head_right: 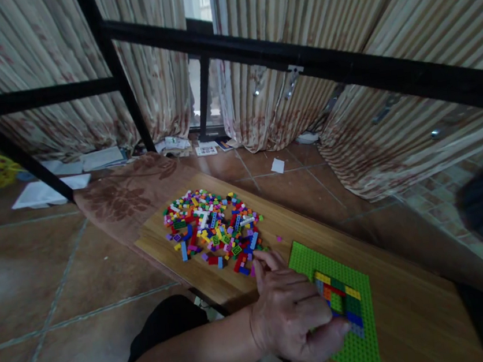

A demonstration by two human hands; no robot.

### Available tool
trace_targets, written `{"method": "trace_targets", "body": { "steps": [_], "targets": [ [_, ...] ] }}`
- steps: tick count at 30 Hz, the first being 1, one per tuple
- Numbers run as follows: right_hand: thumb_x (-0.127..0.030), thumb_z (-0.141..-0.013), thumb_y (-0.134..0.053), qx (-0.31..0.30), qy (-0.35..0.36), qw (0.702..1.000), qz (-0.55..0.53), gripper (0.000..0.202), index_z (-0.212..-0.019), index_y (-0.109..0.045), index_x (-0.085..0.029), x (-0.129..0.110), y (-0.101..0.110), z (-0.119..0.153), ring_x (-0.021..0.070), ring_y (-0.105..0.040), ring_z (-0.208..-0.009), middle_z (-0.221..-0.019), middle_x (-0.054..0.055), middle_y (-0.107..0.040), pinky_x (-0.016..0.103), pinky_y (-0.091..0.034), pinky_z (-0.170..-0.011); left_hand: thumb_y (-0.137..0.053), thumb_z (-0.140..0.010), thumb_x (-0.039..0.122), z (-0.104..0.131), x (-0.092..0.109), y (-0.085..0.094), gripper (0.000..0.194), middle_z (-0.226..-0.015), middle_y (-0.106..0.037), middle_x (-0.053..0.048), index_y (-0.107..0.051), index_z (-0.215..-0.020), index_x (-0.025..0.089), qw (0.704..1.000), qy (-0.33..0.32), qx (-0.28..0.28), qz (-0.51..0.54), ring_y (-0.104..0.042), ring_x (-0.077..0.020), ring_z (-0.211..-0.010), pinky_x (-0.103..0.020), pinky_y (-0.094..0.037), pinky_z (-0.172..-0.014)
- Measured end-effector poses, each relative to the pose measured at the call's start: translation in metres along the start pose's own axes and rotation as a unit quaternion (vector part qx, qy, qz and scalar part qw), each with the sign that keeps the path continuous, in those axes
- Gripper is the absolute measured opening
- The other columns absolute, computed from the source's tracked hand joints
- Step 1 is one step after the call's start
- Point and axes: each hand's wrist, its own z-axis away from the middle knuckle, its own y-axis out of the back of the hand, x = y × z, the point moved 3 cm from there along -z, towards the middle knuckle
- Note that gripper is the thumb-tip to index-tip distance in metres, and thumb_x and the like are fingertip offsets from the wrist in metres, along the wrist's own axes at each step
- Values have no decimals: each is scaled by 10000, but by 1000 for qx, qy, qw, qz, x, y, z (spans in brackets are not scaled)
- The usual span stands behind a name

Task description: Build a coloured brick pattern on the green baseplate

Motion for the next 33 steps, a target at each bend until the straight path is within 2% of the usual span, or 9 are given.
{"method": "trace_targets", "body": {
  "steps": [2, 5, 9, 13, 21, 28, 33],
  "targets": [
    [-411, -883, -488, -4, 3, 1000, -26, 263, -912, -689, -244, -6, -7, -5, 185, -622, -665, -808, 45, -676, 321, -500, -593, -476, -882, 367, 5, 5, -5, 458, -468, -507, 26, -451, -456, 202, 999, -12, -42, 11, -474, -92, -446, -279, -399, -531],
    [-353, -864, -517, -23, -6, 999, -37, 249, -929, -694, -190, -19, -12, -12, 187, -616, -733, -841, 59, -671, 310, -486, -652, -514, -863, 353, 11, 10, -13, 460, -460, -513, 30, -432, -436, 204, 994, -18, -100, 26, -490, -87, -444, -267, -393, -504],
    [-316, -844, -571, -92, 12, 996, 13, 223, -986, -705, -207, -38, -21, -16, 211, -601, -879, -941, 66, -664, 328, -459, -772, -523, -868, 357, 13, 9, -15, 447, -488, -529, 24, -449, -455, 202, 993, 0, -118, 26, -530, -87, -484, -255, -369, -479],
    [-268, -818, -616, -122, 35, 990, 65, 218, -1008, -710, -215, -46, -29, -19, 231, -577, -951, -973, 72, -648, 347, -428, -833, -513, -871, 360, 12, 4, -13, 425, -497, -525, 21, -475, -480, 199, 991, 16, -127, 27, -526, -85, -484, -251, -344, -454],
    [-218, -806, -618, -102, 52, 982, 149, 200, -984, -709, -226, -50, -34, -22, 248, -543, -964, -954, 74, -641, 358, -377, -832, -518, -870, 354, 8, -3, -8, 407, -506, -520, 26, -493, -502, 183, 991, 51, -119, 34, -507, -72, -492, -237, -319, -442],
    [-201, -817, -563, -60, 31, 988, 141, 180, -945, -689, -206, -52, -40, -20, 247, -533, -938, -923, 82, -634, 353, -359, -804, -544, -861, 354, 9, -5, -12, 372, -514, -519, 31, -513, -533, 182, 988, 50, -139, 33, -508, -70, -496, -233, -314, -439],
    [-204, -814, -550, -48, 34, 990, 125, 222, -1006, -662, -196, -50, -42, -19, 254, -525, -938, -934, 86, -635, 363, -362, -812, -526, -866, 335, 10, -7, -10, 400, -498, -506, 30, -458, -503, 180, 994, 42, -96, 42, -480, -66, -476, -231, -315, -448]
  ]
}}
